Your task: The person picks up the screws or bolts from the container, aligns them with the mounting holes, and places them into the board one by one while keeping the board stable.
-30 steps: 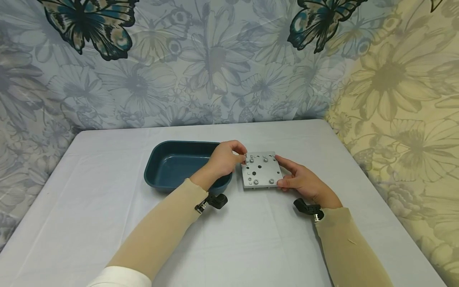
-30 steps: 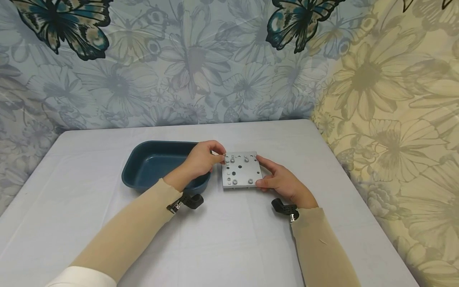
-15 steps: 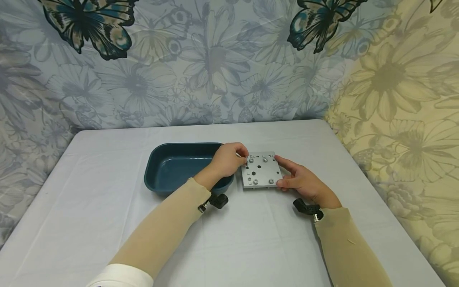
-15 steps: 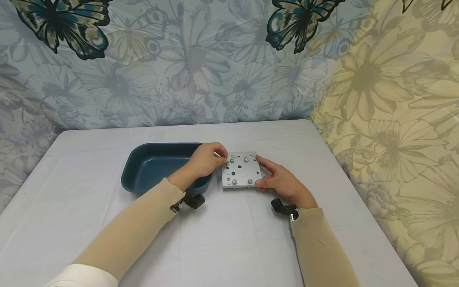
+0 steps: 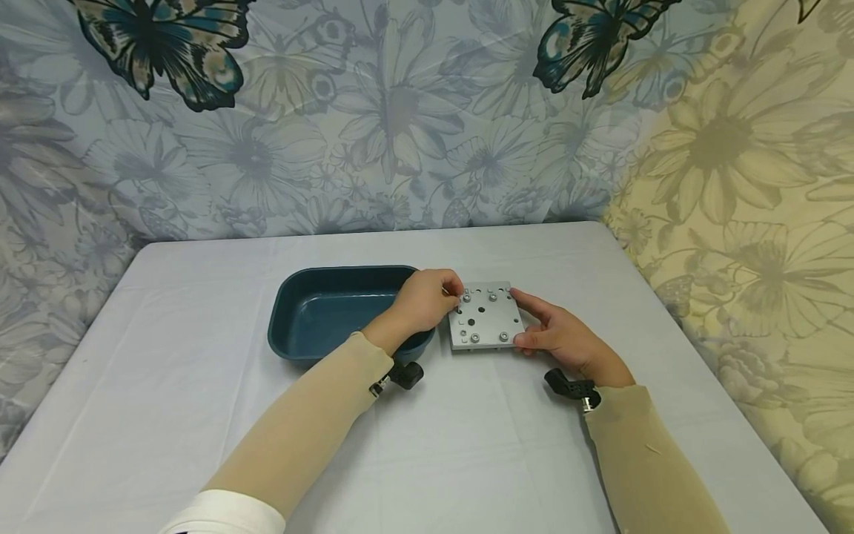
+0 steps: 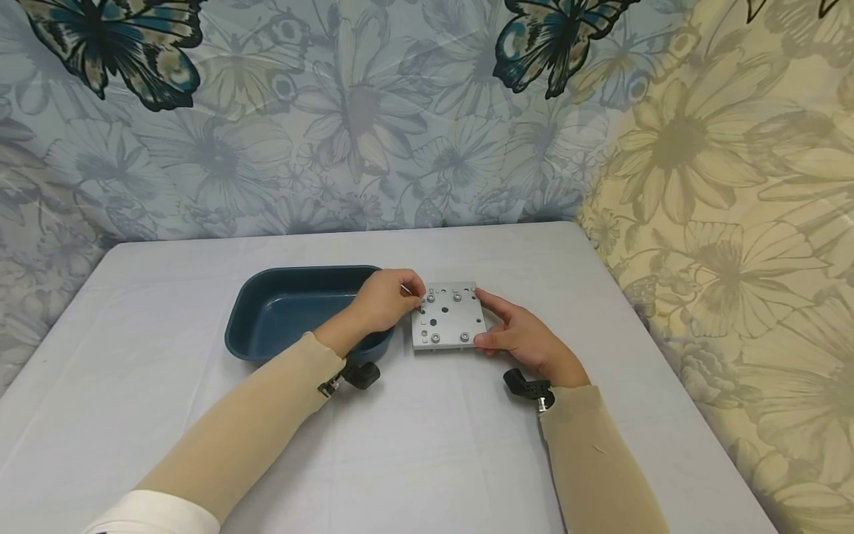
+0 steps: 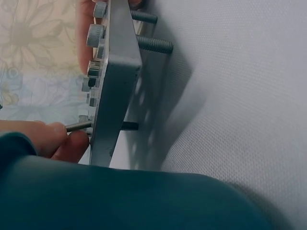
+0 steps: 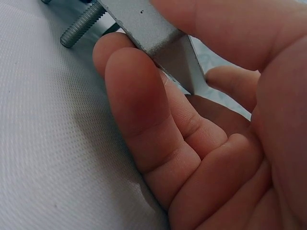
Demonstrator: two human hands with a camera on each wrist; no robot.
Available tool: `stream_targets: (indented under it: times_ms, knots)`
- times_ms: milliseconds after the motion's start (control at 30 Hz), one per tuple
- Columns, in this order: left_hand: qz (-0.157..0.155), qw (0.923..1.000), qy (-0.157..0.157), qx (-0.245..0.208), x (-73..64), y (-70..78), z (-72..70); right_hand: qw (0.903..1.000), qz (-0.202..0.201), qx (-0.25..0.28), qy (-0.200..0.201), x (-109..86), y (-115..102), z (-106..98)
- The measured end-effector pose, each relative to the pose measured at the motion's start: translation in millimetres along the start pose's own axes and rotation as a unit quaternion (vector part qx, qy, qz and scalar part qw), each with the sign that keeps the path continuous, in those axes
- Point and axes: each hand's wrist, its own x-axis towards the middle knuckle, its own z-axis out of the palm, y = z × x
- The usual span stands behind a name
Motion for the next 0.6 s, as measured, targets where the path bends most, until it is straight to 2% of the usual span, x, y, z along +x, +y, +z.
stream_targets:
  times_ms: [400, 467, 533, 567, 600]
  knots:
    - [0.006, 0.9998, -0.018, -0.005, -1.8, -2.8, 0.0, 1.0000, -0.001, 0.000, 0.000, 0.5, 1, 0]
    - [-0.006, 0.9989, -0.019, -0.043, -2.4, -3.3, -2.8, 1.0000, -0.003, 0.000, -0.001, 0.8, 1, 0]
    - [-0.038, 0.9930, -0.009, -0.112, -4.2, -2.7, -9.1, 1.0000, -0.005, 0.000, -0.001, 0.7, 1, -1]
    - [-0.059, 0.9855, 0.001, -0.159, -5.5, -2.4, -13.7, 1.0000, -0.005, 0.000, -0.002, 0.4, 1, -1]
    - [-0.081, 0.9742, 0.015, -0.210, -7.1, -2.0, -19.5, 1.0000, -0.007, 0.000, -0.001, 0.1, 1, -1]
